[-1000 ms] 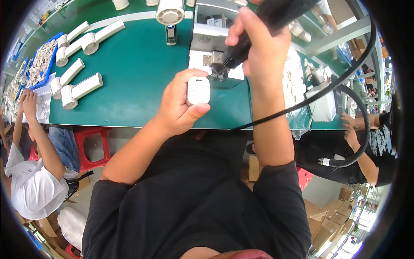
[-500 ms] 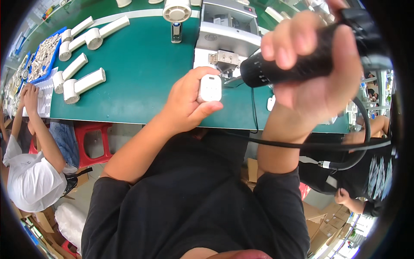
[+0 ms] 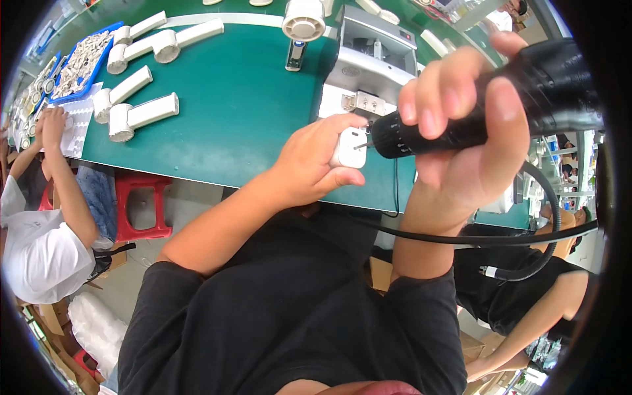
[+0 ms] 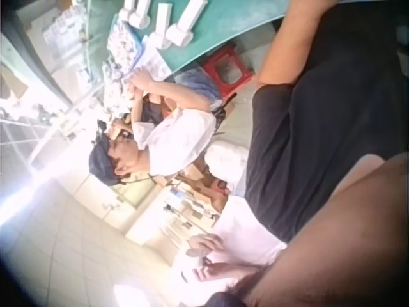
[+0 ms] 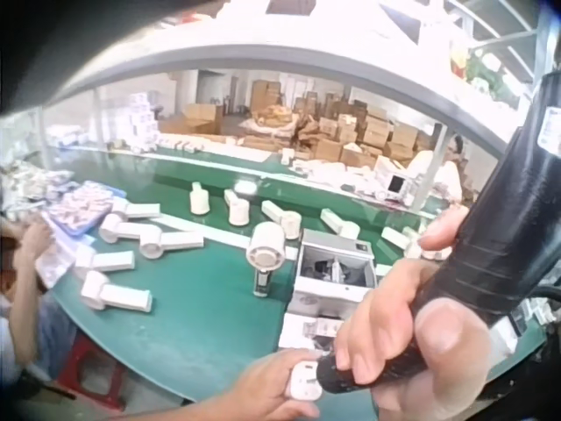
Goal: Assembling plastic electronic housings using a handheld tool at a factory workstation.
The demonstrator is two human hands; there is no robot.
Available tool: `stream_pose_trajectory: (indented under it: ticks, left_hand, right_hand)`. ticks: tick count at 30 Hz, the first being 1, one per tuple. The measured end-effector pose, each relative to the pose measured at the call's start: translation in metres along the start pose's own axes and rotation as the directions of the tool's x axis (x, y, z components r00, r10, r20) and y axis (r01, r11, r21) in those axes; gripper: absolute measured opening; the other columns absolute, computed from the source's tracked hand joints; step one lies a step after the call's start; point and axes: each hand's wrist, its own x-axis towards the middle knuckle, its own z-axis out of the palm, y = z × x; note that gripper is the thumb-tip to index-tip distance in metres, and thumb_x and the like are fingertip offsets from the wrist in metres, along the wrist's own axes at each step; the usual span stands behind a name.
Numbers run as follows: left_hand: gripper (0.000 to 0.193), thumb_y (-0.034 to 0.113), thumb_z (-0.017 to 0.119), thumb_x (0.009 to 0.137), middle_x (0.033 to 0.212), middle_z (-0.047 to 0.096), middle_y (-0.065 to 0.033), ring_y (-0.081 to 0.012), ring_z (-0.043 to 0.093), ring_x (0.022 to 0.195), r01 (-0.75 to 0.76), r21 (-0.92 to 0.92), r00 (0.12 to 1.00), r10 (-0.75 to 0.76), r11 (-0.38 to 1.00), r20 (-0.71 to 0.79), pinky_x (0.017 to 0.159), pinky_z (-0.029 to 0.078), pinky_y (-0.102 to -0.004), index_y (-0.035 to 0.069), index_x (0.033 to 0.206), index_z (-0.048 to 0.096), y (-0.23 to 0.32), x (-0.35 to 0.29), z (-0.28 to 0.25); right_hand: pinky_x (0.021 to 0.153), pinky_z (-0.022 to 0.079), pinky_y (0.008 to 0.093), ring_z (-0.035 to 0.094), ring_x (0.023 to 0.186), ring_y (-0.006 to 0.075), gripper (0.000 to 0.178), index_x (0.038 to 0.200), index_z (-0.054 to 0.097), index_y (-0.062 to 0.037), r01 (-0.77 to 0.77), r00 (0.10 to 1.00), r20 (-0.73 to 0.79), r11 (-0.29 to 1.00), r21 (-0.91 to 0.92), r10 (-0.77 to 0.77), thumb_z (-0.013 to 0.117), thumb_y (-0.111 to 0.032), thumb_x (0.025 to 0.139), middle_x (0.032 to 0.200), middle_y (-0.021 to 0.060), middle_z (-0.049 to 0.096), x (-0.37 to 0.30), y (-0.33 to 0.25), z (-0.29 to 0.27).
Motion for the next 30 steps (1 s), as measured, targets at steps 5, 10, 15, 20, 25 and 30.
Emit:
stream_pose_trajectory:
  ticks: [5,10,15,20,25,30]
  left_hand:
    - [0.061,0.045,0.067,0.076,0.097,0.056,-0.0142,-0.0329,0.056,0.087,0.086,-0.05,0.996,-0.084,0.995,0.039,0.076,0.045,-0.0358,0.005,0.117,0.044,-0.001,-0.003,-0.007]
    - [0.065,0.048,0.062,0.081,0.09,0.052,-0.0085,-0.0153,0.052,0.08,0.19,-0.261,0.979,-0.201,0.946,-0.016,0.071,0.043,-0.0283,0.002,0.119,0.038,-0.003,-0.012,-0.022]
    - [0.068,0.05,0.064,0.079,0.089,0.052,-0.0086,-0.015,0.051,0.079,0.135,-0.239,0.991,-0.133,0.962,0.026,0.07,0.042,-0.0278,0.002,0.121,0.039,-0.004,-0.019,-0.015]
    - [0.073,0.051,0.066,0.075,0.09,0.053,-0.0083,-0.0145,0.051,0.078,0.1,-0.186,0.995,-0.099,0.978,0.011,0.069,0.042,-0.0269,0.003,0.122,0.039,-0.008,-0.02,-0.016]
    - [0.081,0.057,0.066,0.071,0.092,0.054,-0.0067,-0.013,0.052,0.08,0.132,-0.14,0.991,-0.129,0.981,0.03,0.07,0.043,-0.0258,0.002,0.124,0.038,-0.003,-0.016,-0.013]
    - [0.079,0.056,0.067,0.072,0.091,0.054,-0.0066,-0.0129,0.053,0.08,0.125,-0.087,0.992,-0.122,0.988,0.041,0.07,0.044,-0.0258,0.002,0.123,0.039,-0.002,-0.015,-0.014]
  right_hand:
    - [0.054,0.042,0.032,0.046,0.052,0.0143,0.043,0.122,0.039,-0.0021,0.07,0.995,0.071,0.997,-0.035,-0.068,0.047,-0.027,0.088,0.067,0.004,0.046,0.005,0.0,-0.003]
    - [0.054,0.044,0.0329,0.049,0.054,0.0167,0.035,0.117,0.041,-0.0008,0.046,0.994,-0.09,0.991,-0.125,-0.057,0.05,-0.017,0.087,0.067,0.0067,0.049,0.012,0.018,-0.037]
    - [0.053,0.046,0.0337,0.051,0.053,0.0195,0.035,0.112,0.041,0.0003,-0.076,0.984,-0.172,0.987,-0.14,0.052,0.057,-0.004,0.081,0.064,0.0103,0.05,-0.001,0.062,-0.055]
    - [0.051,0.045,0.0283,0.054,0.05,0.0163,0.033,0.105,0.047,0.0028,-0.114,0.971,-0.215,0.993,-0.023,0.107,0.063,0.001,0.076,0.062,0.0084,0.056,-0.009,0.063,-0.049]
    - [0.054,0.046,0.034,0.05,0.054,0.0174,0.036,0.117,0.038,-0.0006,-0.07,0.993,-0.097,0.997,-0.019,0.068,0.051,-0.012,0.085,0.067,0.0083,0.049,-0.01,0.039,-0.043]
    - [0.053,0.046,0.0339,0.051,0.054,0.0182,0.037,0.115,0.039,0.0013,-0.016,0.994,-0.106,0.984,-0.18,-0.003,0.055,-0.01,0.083,0.066,0.0088,0.05,0.005,0.047,-0.046]
